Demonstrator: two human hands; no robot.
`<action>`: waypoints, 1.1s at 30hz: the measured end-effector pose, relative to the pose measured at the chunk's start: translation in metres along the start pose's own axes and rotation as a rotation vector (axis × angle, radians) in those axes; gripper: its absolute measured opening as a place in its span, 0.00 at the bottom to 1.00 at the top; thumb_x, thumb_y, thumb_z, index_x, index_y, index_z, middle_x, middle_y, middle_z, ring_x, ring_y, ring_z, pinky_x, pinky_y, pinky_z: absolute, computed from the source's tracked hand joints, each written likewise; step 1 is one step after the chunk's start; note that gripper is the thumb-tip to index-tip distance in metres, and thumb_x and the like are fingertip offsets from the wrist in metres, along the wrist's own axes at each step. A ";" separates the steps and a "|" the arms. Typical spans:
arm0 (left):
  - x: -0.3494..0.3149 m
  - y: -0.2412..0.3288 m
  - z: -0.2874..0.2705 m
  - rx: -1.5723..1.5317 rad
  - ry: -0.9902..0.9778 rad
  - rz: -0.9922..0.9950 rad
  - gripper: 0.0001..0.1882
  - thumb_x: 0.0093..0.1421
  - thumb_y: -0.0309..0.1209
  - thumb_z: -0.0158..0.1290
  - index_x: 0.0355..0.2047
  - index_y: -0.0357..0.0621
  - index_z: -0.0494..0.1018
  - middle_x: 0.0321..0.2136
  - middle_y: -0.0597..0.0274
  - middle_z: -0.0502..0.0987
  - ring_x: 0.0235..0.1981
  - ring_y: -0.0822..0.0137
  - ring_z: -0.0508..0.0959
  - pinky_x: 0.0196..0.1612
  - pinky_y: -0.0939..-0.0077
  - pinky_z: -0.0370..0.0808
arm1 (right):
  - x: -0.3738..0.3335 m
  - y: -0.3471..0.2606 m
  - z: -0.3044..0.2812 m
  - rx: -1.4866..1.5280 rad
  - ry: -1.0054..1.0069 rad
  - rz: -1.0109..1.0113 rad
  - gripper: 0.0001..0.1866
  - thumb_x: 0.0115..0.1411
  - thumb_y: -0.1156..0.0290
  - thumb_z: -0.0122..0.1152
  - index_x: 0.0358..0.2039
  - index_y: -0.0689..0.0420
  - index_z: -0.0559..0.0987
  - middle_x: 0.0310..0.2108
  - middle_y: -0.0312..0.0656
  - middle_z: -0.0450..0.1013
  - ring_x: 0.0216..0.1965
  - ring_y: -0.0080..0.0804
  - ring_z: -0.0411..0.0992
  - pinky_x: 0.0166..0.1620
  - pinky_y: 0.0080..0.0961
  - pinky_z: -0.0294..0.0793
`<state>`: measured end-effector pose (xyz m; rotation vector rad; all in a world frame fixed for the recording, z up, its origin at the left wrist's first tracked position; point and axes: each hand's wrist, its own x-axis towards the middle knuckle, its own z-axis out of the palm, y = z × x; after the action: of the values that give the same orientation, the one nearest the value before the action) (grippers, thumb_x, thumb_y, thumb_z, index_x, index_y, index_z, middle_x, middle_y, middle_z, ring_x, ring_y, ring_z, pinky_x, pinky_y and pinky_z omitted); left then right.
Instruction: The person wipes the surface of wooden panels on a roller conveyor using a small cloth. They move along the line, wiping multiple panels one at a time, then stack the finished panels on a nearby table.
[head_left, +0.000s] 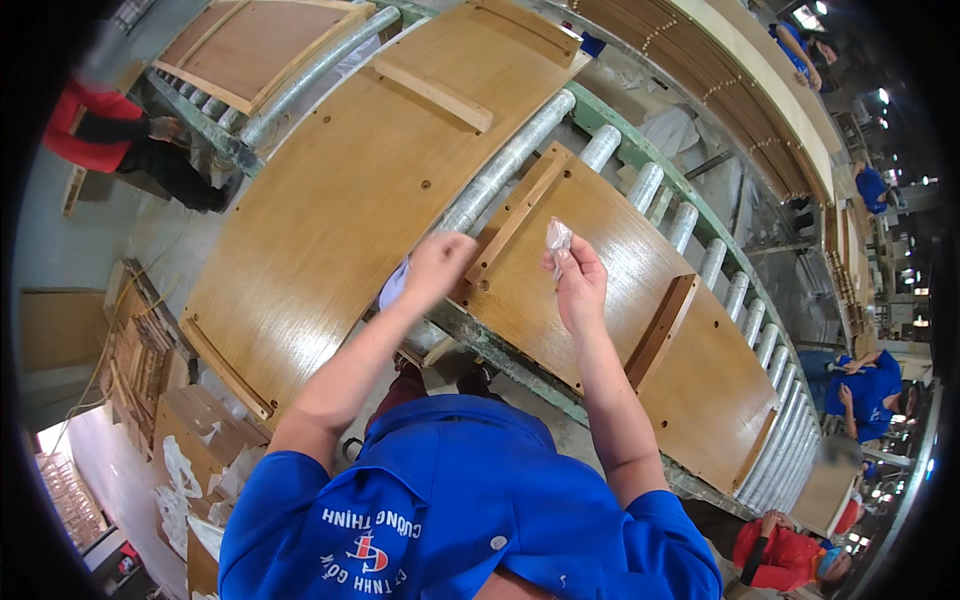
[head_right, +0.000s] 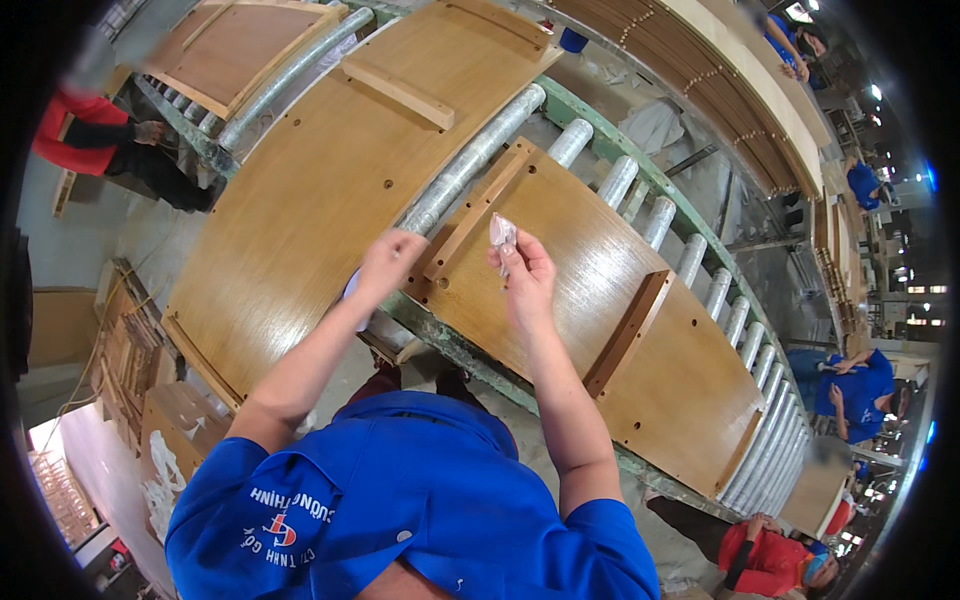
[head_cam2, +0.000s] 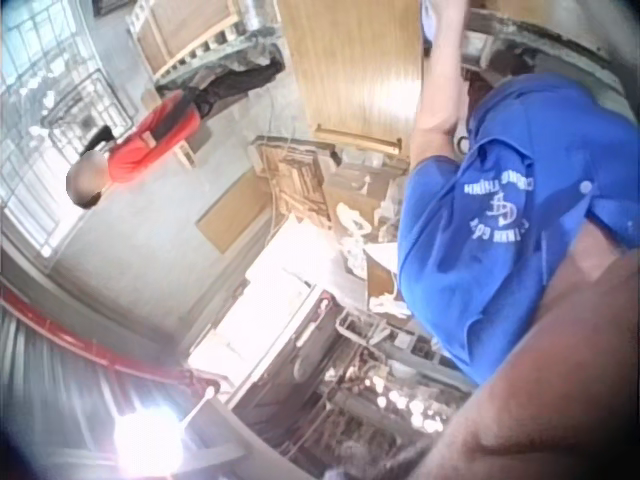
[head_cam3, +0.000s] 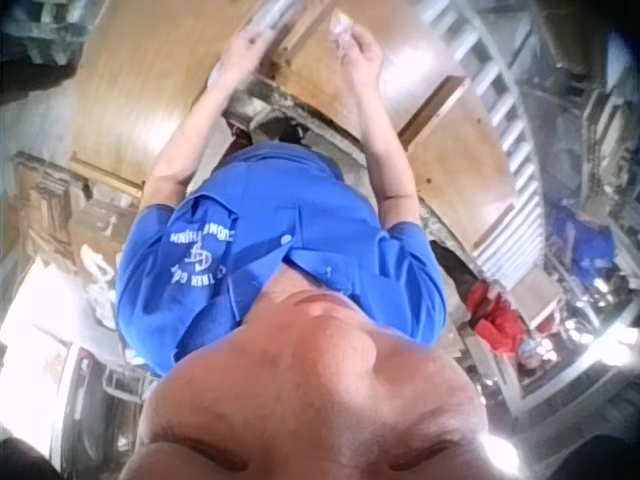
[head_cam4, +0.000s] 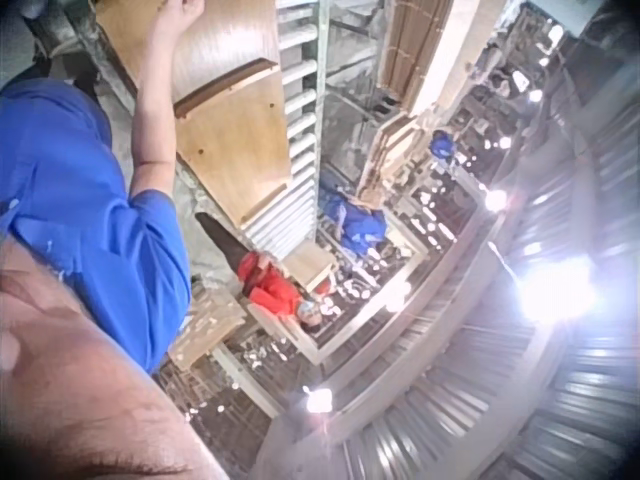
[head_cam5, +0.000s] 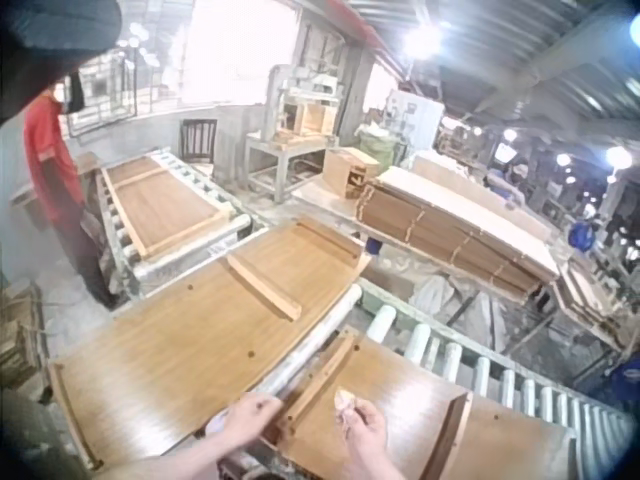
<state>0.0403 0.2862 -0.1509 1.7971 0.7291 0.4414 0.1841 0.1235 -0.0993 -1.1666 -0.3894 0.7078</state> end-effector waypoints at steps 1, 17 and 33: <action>0.013 -0.020 -0.020 0.084 0.089 0.019 0.12 0.56 0.38 0.49 0.33 0.44 0.75 0.30 0.56 0.75 0.34 0.58 0.73 0.39 0.66 0.69 | 0.006 0.004 -0.001 -0.078 0.011 -0.004 0.09 0.59 0.76 0.50 0.40 0.63 0.72 0.34 0.42 0.72 0.34 0.28 0.70 0.40 0.26 0.70; 0.055 -0.102 -0.092 0.795 0.534 0.102 0.13 0.53 0.36 0.48 0.39 0.51 0.70 0.44 0.62 0.67 0.49 0.58 0.62 0.54 0.57 0.55 | 0.065 0.034 0.037 -0.809 -0.413 0.340 0.14 0.61 0.74 0.45 0.46 0.60 0.71 0.33 0.39 0.72 0.29 0.22 0.69 0.33 0.17 0.69; 0.053 -0.110 -0.095 0.746 0.500 0.066 0.12 0.55 0.37 0.46 0.39 0.51 0.69 0.45 0.61 0.66 0.51 0.59 0.61 0.56 0.55 0.53 | 0.063 0.071 0.092 -1.684 -1.293 -0.053 0.11 0.57 0.69 0.45 0.39 0.54 0.73 0.34 0.45 0.73 0.37 0.41 0.71 0.43 0.37 0.63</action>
<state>-0.0075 0.4128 -0.2250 2.4403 1.3059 0.7434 0.1517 0.2461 -0.1371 -2.0320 -2.4237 1.0093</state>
